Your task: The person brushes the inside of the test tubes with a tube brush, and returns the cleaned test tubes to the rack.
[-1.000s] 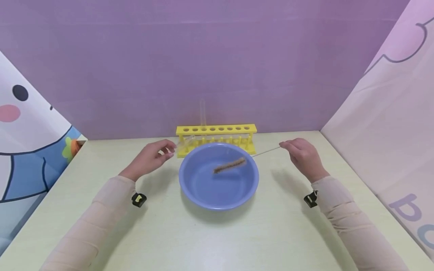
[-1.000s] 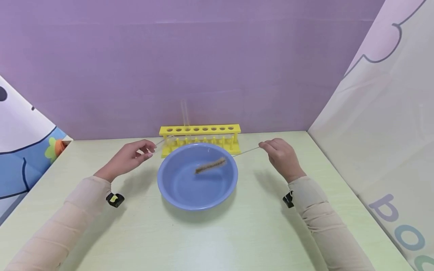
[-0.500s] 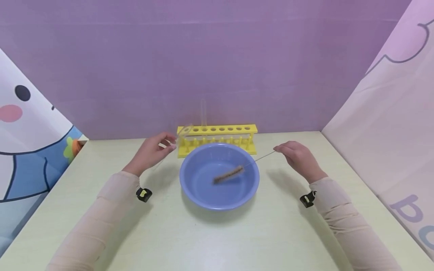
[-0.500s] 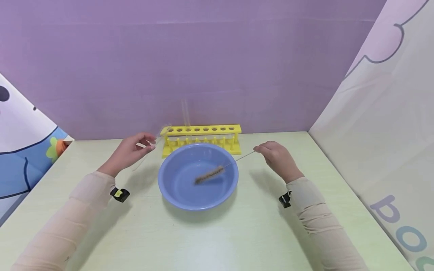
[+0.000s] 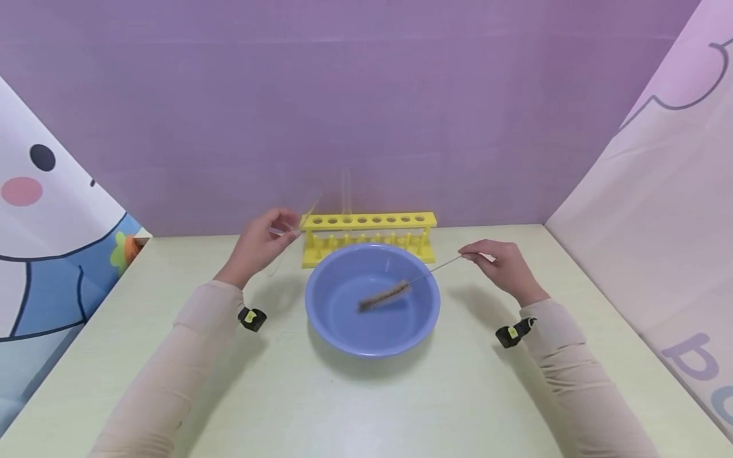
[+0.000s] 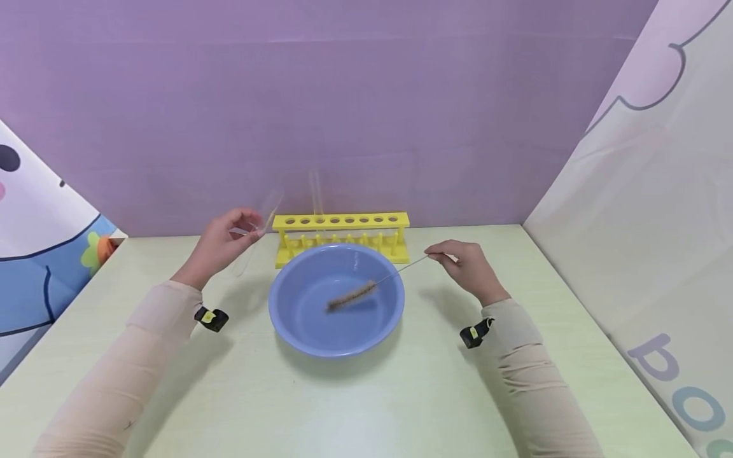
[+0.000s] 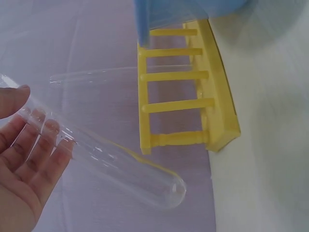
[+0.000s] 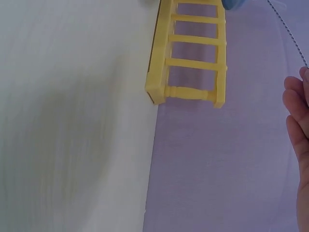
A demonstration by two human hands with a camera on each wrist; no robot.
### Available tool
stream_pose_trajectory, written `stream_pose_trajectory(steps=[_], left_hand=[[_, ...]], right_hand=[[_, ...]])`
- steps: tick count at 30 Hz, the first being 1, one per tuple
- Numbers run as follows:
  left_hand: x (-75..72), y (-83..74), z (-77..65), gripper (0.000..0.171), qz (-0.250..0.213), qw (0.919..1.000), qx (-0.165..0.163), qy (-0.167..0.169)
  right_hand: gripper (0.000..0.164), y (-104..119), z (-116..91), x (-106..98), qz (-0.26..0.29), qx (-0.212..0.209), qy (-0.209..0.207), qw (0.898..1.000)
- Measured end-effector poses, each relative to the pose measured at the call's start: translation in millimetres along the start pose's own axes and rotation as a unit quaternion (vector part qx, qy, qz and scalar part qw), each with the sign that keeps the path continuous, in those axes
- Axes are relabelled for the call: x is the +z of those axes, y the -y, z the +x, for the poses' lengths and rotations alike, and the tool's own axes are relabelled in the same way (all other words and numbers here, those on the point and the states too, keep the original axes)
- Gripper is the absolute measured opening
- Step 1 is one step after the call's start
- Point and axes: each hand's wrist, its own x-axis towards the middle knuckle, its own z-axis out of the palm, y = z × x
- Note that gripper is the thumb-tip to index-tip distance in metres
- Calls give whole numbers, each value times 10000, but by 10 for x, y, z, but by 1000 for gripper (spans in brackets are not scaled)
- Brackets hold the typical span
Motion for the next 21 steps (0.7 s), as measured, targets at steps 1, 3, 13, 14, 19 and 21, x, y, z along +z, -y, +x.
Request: stream_pose_trajectory(steps=[1, 3, 13, 14, 19, 21], left_hand=[[-5, -6, 13, 30, -43, 10000, 1, -41], [-13, -29, 47, 28, -147, 9998, -58, -129], [-39, -130, 291, 34, -656, 9957, -102, -643], [-38, -135, 316, 35, -681, 9953, -103, -677], [-18, -163, 445, 34, -834, 9929, 1, -844], [-7, -179, 485, 33, -889, 9916, 38, -933]], right_hand=[[26, 6, 4, 5, 38, 9, -6, 10000], [26, 17, 15, 15, 105, 8, -21, 9999], [25, 59, 56, 39, 151, -84, -40, 9998], [25, 58, 57, 44, 149, -89, -31, 9998], [26, 42, 53, 68, 97, -149, -12, 9998], [25, 38, 51, 76, 97, -163, 7, 9998]])
